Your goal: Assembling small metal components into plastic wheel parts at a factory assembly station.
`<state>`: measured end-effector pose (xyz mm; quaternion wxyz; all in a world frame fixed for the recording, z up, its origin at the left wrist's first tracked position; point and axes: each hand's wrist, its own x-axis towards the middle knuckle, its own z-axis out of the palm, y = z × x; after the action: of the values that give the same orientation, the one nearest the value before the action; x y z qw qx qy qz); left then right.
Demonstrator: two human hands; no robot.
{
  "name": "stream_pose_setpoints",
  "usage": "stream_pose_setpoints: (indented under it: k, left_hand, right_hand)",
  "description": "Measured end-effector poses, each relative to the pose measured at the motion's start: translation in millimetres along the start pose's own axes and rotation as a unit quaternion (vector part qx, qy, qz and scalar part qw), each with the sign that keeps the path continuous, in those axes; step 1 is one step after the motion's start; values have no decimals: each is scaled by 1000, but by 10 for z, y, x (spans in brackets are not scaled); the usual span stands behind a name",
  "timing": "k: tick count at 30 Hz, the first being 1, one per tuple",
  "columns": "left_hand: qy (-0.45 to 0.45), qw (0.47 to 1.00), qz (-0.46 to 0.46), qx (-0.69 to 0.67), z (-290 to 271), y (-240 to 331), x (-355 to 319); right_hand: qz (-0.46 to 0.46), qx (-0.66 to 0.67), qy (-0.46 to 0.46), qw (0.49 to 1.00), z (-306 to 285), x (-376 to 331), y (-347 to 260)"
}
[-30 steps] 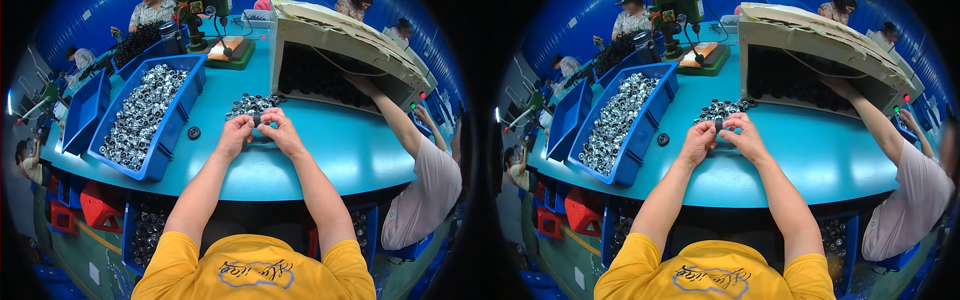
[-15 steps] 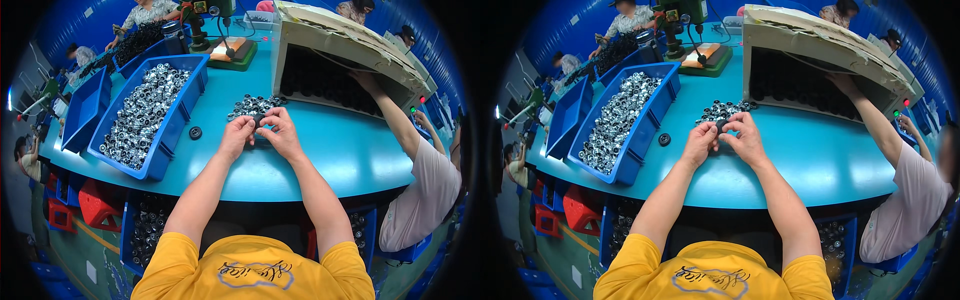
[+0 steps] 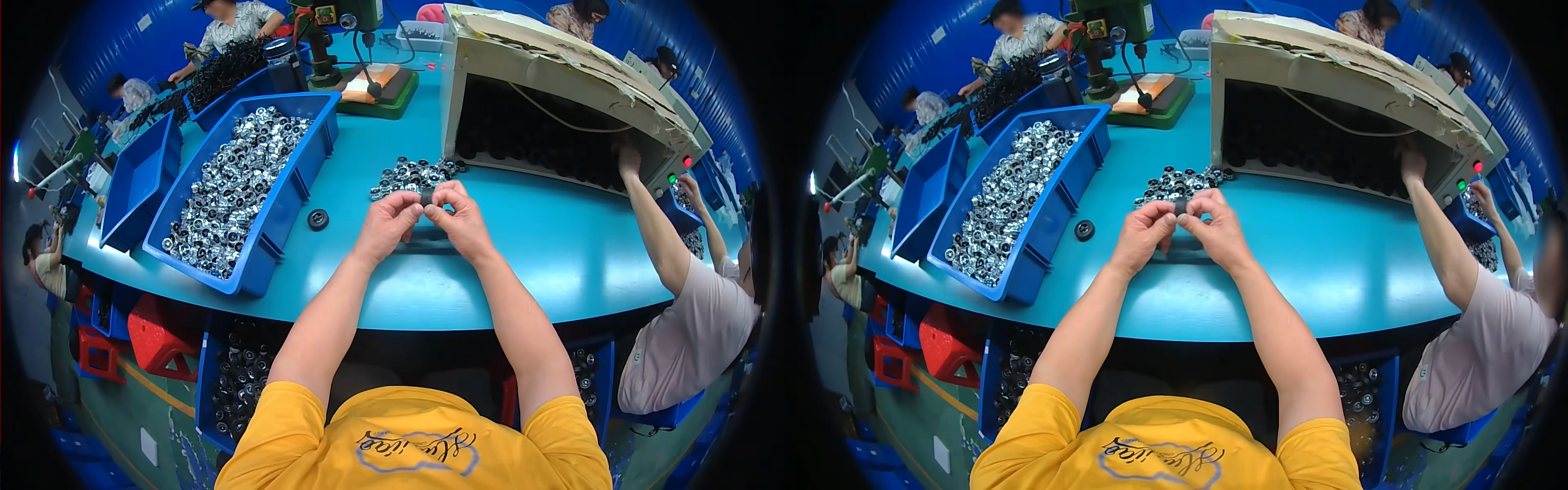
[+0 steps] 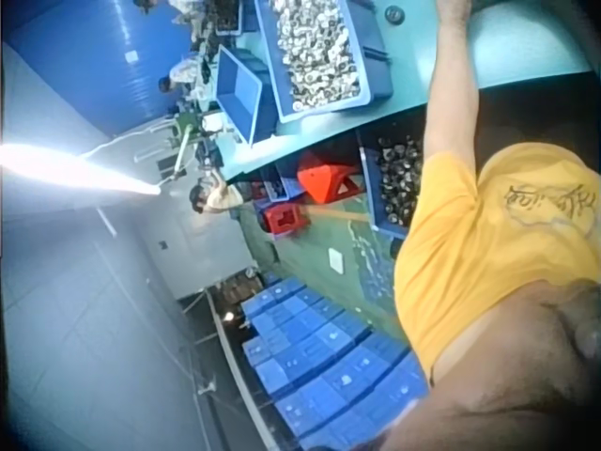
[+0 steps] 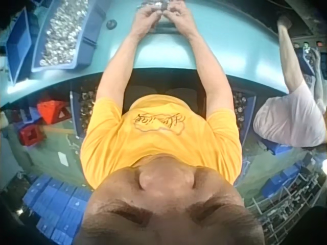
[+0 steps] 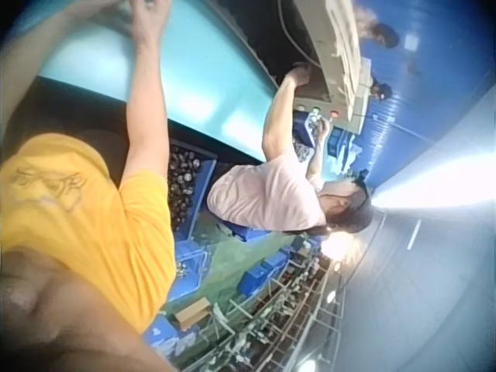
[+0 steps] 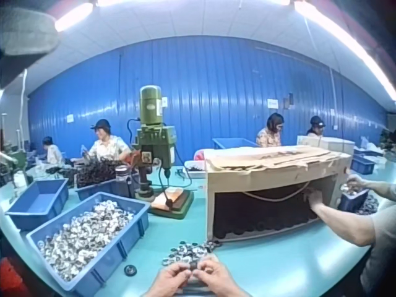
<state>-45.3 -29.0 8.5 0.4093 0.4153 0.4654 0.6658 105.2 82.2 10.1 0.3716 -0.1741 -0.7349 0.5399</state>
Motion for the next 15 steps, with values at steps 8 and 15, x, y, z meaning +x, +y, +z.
stream_pose_setpoints:
  k: [8, 15]
  left_hand:
    - [-7, 1000, 22, 9, 16, -50, -1]
    - [-1, 1000, -4, 25, -29, -21, -4]
  right_hand:
    - [95, 227, -76, 966, -62, 11, 60]
    - [115, 188, -98, 970, -65, 28, -28]
